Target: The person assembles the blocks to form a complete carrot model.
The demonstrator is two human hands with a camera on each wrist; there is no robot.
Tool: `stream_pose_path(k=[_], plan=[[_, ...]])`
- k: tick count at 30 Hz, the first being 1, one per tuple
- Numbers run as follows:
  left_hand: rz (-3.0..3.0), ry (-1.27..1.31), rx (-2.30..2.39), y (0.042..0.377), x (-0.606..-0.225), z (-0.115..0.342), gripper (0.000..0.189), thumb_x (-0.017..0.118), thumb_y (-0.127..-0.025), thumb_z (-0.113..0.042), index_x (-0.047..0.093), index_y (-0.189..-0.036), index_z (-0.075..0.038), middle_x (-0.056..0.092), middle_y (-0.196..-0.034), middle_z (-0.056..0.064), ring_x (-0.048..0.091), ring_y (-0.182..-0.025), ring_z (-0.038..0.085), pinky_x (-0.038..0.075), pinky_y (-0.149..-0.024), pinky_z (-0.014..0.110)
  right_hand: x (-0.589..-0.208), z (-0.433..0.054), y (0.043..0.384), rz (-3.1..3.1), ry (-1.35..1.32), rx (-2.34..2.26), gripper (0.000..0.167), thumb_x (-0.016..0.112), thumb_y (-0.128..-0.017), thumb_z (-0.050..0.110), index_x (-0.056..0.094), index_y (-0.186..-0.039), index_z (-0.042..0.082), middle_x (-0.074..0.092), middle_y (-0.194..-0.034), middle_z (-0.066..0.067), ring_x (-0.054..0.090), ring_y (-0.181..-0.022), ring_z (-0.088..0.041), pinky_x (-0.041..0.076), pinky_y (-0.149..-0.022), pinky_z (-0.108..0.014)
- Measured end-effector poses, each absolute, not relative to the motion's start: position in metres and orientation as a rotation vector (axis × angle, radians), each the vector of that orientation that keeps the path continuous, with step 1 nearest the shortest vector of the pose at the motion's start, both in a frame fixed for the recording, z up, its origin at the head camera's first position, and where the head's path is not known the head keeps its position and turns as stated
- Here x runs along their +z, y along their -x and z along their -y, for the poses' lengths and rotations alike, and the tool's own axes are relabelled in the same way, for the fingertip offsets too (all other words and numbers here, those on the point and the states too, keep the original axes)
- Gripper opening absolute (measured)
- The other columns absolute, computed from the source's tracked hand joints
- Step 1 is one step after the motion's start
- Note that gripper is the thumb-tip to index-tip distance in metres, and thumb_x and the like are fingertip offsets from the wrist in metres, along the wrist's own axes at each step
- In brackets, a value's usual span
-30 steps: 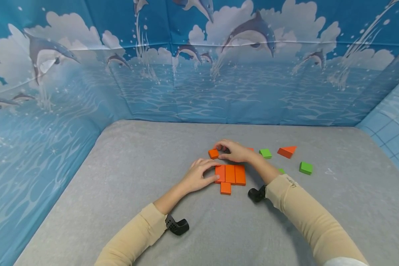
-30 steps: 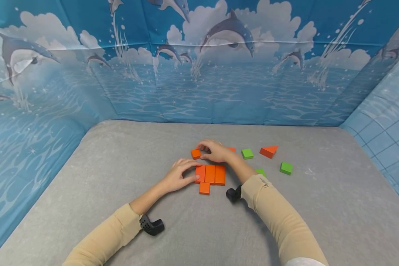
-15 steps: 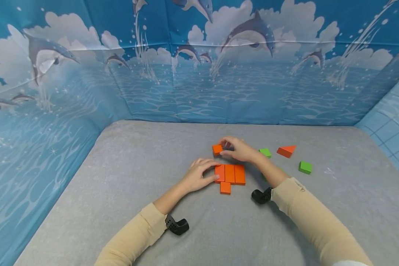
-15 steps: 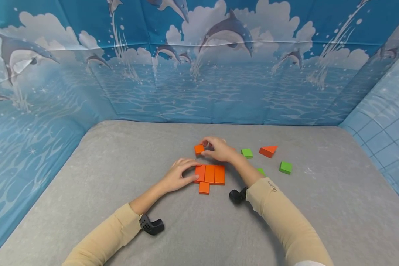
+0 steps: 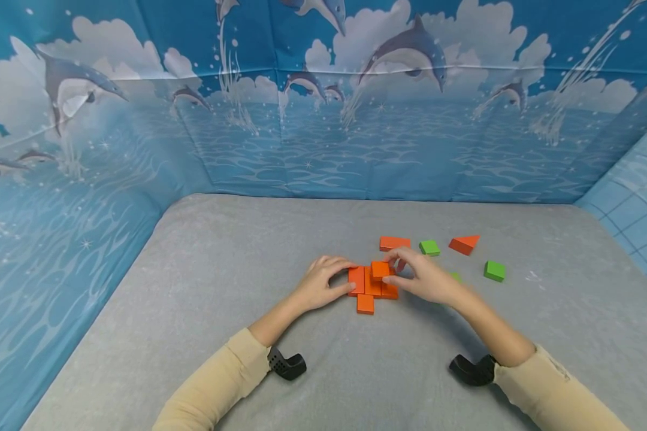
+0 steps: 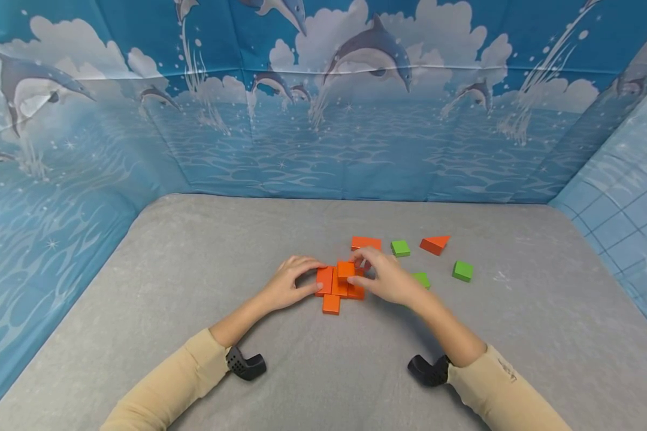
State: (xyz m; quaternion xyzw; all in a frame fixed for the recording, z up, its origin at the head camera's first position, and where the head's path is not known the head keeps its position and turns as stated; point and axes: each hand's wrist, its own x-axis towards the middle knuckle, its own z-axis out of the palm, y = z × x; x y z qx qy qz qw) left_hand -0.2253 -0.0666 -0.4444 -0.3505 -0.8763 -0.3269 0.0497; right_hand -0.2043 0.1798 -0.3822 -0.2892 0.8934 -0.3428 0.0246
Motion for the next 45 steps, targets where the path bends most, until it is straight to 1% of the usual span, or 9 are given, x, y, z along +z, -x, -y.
stream_pose_path(k=[1, 3, 7, 12, 16, 20, 25, 31, 45], plan=[[2.669, 1.067, -0.995, 0.225, -0.444, 0.067, 0.041, 0.062, -0.086, -0.033, 0.058, -0.123, -0.016, 0.055, -0.125, 0.003, 0.044, -0.114, 0.02, 0.03, -0.098, 0.042, -0.384, -0.181, 0.198, -2.761, 0.904, -1.06, 0.031, 0.069, -0.082, 0.015, 0.056, -0.108, 0.006, 0.057, -0.098, -0.002, 0.053, -0.085, -0.021, 0.046, -0.067, -0.033], [2.666, 1.071, -0.997, 0.225, -0.445, 0.067, 0.041, 0.062, -0.086, -0.033, 0.058, -0.123, -0.016, 0.055, -0.125, 0.003, 0.044, -0.114, 0.02, 0.029, -0.099, 0.042, -0.389, -0.184, 0.188, -2.761, 0.949, -1.069, 0.03, 0.07, -0.081, 0.014, 0.057, -0.106, 0.005, 0.058, -0.096, -0.001, 0.054, -0.083, -0.02, 0.046, -0.067, -0.032], [2.655, 1.076, -0.994, 0.225, -0.445, 0.067, 0.042, 0.063, -0.085, -0.032, 0.058, -0.123, -0.015, 0.055, -0.125, 0.004, 0.044, -0.115, 0.022, 0.029, -0.099, 0.043, -0.398, -0.188, 0.174, -2.77, 1.023, -1.09, 0.028, 0.072, -0.079, 0.013, 0.058, -0.103, 0.006, 0.059, -0.095, 0.002, 0.055, -0.081, -0.018, 0.047, -0.07, -0.032], [2.654, 1.072, -0.992, 0.225, -0.446, 0.067, 0.042, 0.063, -0.085, -0.032, 0.058, -0.123, -0.015, 0.055, -0.126, 0.005, 0.043, -0.115, 0.023, 0.029, -0.099, 0.044, -0.407, -0.188, 0.166, -2.791, 1.078, -1.098, 0.028, 0.073, -0.077, 0.011, 0.059, -0.101, 0.007, 0.058, -0.094, 0.003, 0.053, -0.081, -0.015, 0.047, -0.071, -0.03], [2.66, 1.068, -0.989, 0.225, -0.446, 0.067, 0.042, 0.062, -0.086, -0.032, 0.058, -0.123, -0.015, 0.055, -0.126, 0.005, 0.043, -0.115, 0.022, 0.029, -0.099, 0.044, -0.41, -0.187, 0.164, -2.833, 1.118, -1.083, 0.028, 0.074, -0.076, 0.01, 0.059, -0.099, 0.007, 0.058, -0.093, 0.002, 0.052, -0.08, -0.014, 0.046, -0.07, -0.028], [2.67, 1.063, -0.974, 0.225, -0.446, 0.067, 0.042, 0.062, -0.086, -0.033, 0.057, -0.124, -0.016, 0.055, -0.126, 0.003, 0.044, -0.115, 0.021, 0.029, -0.099, 0.043, -0.413, -0.184, 0.162, -2.886, 1.13, -1.043, 0.029, 0.075, -0.074, 0.013, 0.06, -0.098, 0.008, 0.057, -0.092, 0.003, 0.052, -0.079, -0.012, 0.046, -0.069, -0.028], [2.684, 1.059, -0.981, 0.226, -0.446, 0.067, 0.042, 0.062, -0.086, -0.035, 0.057, -0.124, -0.017, 0.055, -0.126, 0.002, 0.043, -0.115, 0.02, 0.029, -0.099, 0.042, -0.416, -0.182, 0.161, -2.956, 1.093, -0.949, 0.03, 0.076, -0.073, 0.017, 0.061, -0.098, 0.008, 0.055, -0.09, 0.003, 0.051, -0.08, -0.012, 0.044, -0.071, -0.029], [2.685, 1.051, -0.986, 0.226, -0.446, 0.067, 0.042, 0.061, -0.086, -0.035, 0.057, -0.124, -0.018, 0.055, -0.126, 0.001, 0.043, -0.116, 0.019, 0.028, -0.1, 0.042, -0.418, -0.179, 0.16, -3.002, 1.047, -0.882, 0.031, 0.077, -0.073, 0.019, 0.061, -0.097, 0.009, 0.054, -0.09, 0.004, 0.051, -0.08, -0.011, 0.04, -0.07, -0.03], [2.674, 1.054, -0.991, 0.227, -0.448, 0.067, 0.041, 0.061, -0.086, -0.035, 0.058, -0.123, -0.018, 0.055, -0.126, 0.001, 0.043, -0.115, 0.018, 0.029, -0.099, 0.042, -0.422, -0.176, 0.161, -3.053, 1.062, -0.848, 0.032, 0.079, -0.07, 0.015, 0.059, -0.094, 0.009, 0.053, -0.089, 0.003, 0.051, -0.079, -0.011, 0.042, -0.07, -0.032]])
